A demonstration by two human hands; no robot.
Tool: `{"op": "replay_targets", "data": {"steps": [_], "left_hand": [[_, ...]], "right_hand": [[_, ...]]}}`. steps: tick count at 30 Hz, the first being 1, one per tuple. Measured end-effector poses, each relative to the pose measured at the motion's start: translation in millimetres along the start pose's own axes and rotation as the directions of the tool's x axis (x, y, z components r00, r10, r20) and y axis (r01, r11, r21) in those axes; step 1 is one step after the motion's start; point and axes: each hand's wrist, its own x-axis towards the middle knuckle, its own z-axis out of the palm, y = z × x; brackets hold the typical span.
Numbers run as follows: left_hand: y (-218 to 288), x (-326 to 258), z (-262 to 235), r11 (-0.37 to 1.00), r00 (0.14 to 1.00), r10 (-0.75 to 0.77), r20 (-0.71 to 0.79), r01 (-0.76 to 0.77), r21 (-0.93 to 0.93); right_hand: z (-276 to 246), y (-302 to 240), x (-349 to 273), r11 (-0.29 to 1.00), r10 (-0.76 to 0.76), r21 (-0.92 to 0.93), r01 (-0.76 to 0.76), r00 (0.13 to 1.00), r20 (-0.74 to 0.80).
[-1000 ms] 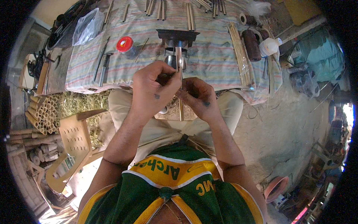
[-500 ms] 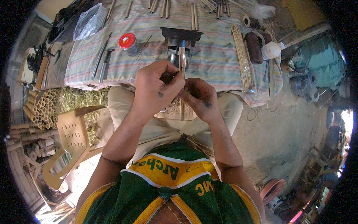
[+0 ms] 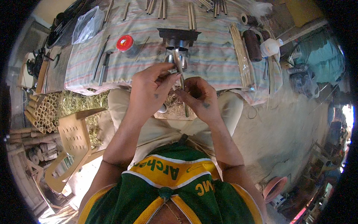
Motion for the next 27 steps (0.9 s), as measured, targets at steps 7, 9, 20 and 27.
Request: {"op": "replay_targets", "data": {"steps": [7,9,20,27], "left_hand": [[2,-7,7,0.981,0.996,-0.067,-0.064,0.054,-0.185],[1,-7,9,0.979,0.997,-0.035,-0.072,0.020,-0.201],[-35,-23,1,0.976,0.999,-0.031,0.019,0.034,-0.214],[-75,-78,-126,0.895,0.806,-0.324,-0.495,0.092,-0.436]], "right_hand": [[1,3,-1,0.939,-0.169,-0.314,0.140,0.984,-0.065],[1,2,-1,0.862,-0.279,-0.455,0.222,0.958,-0.061],[7,13,-10,0.989,-0.020,-0.144,0.029,0.998,0.067],[14,47,-7,0.983,0.060,-0.175,-0.048,0.996,0.063]]}}
